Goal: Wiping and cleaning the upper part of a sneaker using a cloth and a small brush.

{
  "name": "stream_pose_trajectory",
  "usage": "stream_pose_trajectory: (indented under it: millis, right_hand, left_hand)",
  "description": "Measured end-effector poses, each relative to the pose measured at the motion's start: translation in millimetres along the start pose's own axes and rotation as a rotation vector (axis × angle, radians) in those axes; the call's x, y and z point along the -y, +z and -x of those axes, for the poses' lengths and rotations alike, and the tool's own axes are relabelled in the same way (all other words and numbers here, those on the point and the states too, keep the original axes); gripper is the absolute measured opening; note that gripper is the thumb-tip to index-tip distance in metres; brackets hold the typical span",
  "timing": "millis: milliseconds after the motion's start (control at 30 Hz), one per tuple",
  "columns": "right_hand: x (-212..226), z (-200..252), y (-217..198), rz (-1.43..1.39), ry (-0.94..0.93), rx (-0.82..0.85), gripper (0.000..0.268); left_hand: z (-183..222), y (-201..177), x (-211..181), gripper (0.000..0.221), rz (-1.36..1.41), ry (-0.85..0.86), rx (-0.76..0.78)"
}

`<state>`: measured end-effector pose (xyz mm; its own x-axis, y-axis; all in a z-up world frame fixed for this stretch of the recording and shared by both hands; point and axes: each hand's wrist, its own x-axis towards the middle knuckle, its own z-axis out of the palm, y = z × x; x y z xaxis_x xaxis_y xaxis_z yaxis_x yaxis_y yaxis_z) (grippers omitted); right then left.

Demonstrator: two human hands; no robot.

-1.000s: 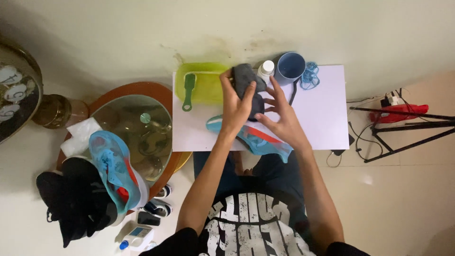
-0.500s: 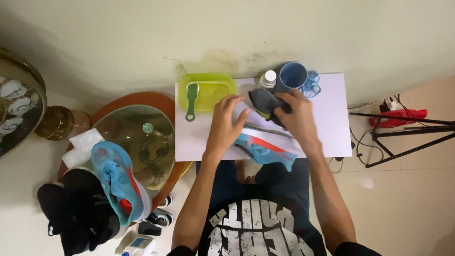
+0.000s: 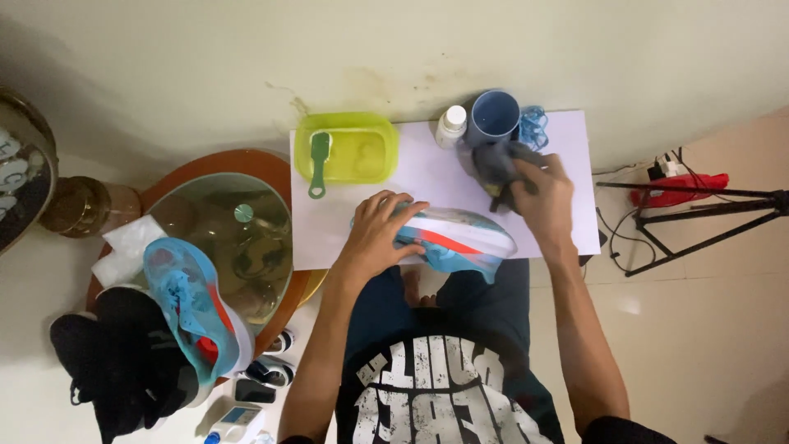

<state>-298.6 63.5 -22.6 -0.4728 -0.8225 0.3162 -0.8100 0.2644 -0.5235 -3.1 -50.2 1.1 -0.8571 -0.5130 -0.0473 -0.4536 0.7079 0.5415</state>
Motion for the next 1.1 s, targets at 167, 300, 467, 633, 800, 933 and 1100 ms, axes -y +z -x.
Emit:
stream_pose_trajectory:
  millis: [167,300,467,633,800,933,1100]
  right_hand:
    - [-15.9,15.2,-10.6,-0.019,0.108,-0.118,0.029]
    - [-27.9,18.6,3.6,-0.085,0.140,-0.162,0.031]
    - [-50.4,22.3,26.7,-0.270,0.233,-0.093,0.029]
    - [-33.9,17.5,22.0,-0.346,0.211,-0.032,0.032]
    - [34.4,21.1,-21.0,0.040,0.074,-0.258,0.038]
    - [37.0,28.1,-9.2,-0.400,-0.312,0.067,0.047]
    - [53.4,25.7,9.5,-0.416,-0.215,0.462,0.065]
  left_hand:
    - [9.8,11.9,7.6,0.053,0.011,0.087,-0.071]
    - [11.9,35.5,30.2,0.052,-0.053,0.284,-0.338]
    - [17.1,29.3,26.8,0.054,0.004,0.355,-0.492]
    - [19.8,25.2,27.5,0.056,0.047,0.322,-0.536]
    - [24.8,35.9,31.3,0.059,0.044,0.223,-0.605]
    - [21.5,40.7,32.9,0.055,0.083,0.137,-0.584]
    - [19.0,18.0,16.8,0.057,0.098,0.026,-0.510]
